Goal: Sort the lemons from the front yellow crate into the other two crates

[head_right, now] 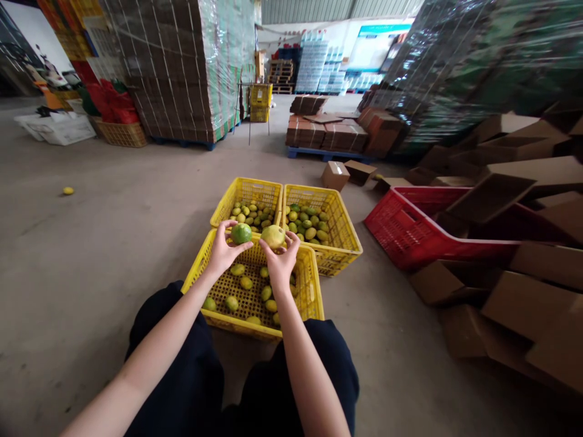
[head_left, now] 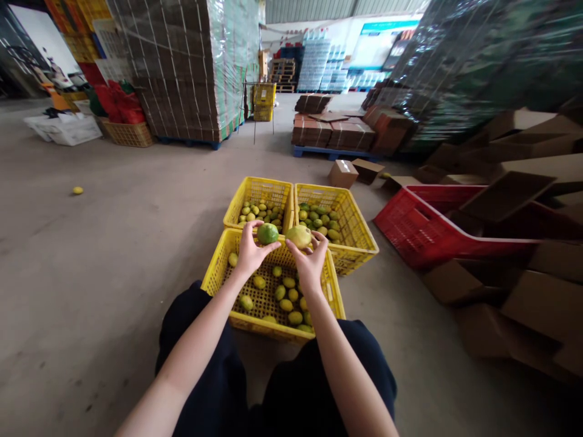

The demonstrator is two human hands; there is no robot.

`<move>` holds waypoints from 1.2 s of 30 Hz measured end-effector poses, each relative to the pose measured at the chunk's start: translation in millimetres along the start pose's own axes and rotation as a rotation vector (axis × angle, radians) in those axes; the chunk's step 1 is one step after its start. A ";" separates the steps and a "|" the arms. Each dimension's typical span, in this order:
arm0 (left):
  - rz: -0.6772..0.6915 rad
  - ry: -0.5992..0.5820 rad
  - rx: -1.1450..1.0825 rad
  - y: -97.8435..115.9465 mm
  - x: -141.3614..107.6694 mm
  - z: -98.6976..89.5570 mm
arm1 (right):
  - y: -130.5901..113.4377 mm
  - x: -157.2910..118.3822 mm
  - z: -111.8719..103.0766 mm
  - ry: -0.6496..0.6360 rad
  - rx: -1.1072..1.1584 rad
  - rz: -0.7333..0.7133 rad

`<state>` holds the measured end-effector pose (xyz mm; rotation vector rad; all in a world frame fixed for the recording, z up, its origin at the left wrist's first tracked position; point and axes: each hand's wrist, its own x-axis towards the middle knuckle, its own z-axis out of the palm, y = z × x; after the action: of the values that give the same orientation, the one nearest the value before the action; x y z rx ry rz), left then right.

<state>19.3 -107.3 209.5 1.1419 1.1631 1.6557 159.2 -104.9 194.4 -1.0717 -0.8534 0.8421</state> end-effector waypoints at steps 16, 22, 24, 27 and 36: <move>-0.219 -0.051 -0.287 0.9 3.6 -0.1 | -5.2 0.5 1.6 -0.097 0.119 0.095; -0.473 -0.117 -0.624 8.8 8.2 -3.5 | -8.0 9.8 0.7 -0.214 0.504 0.395; -0.504 -0.106 -0.674 9.9 8.8 -4.6 | -9.6 10.5 0.6 -0.264 0.534 0.424; -0.518 -0.082 -0.685 11.1 9.1 -5.4 | -10.9 11.0 0.8 -0.288 0.540 0.448; -0.418 -0.181 -0.459 7.7 4.0 0.1 | -16.3 10.2 -1.4 -0.315 0.464 0.387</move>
<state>17.4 -105.6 217.8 0.6840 0.7836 1.3650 167.3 -100.5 211.3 -0.7065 -0.6638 1.4832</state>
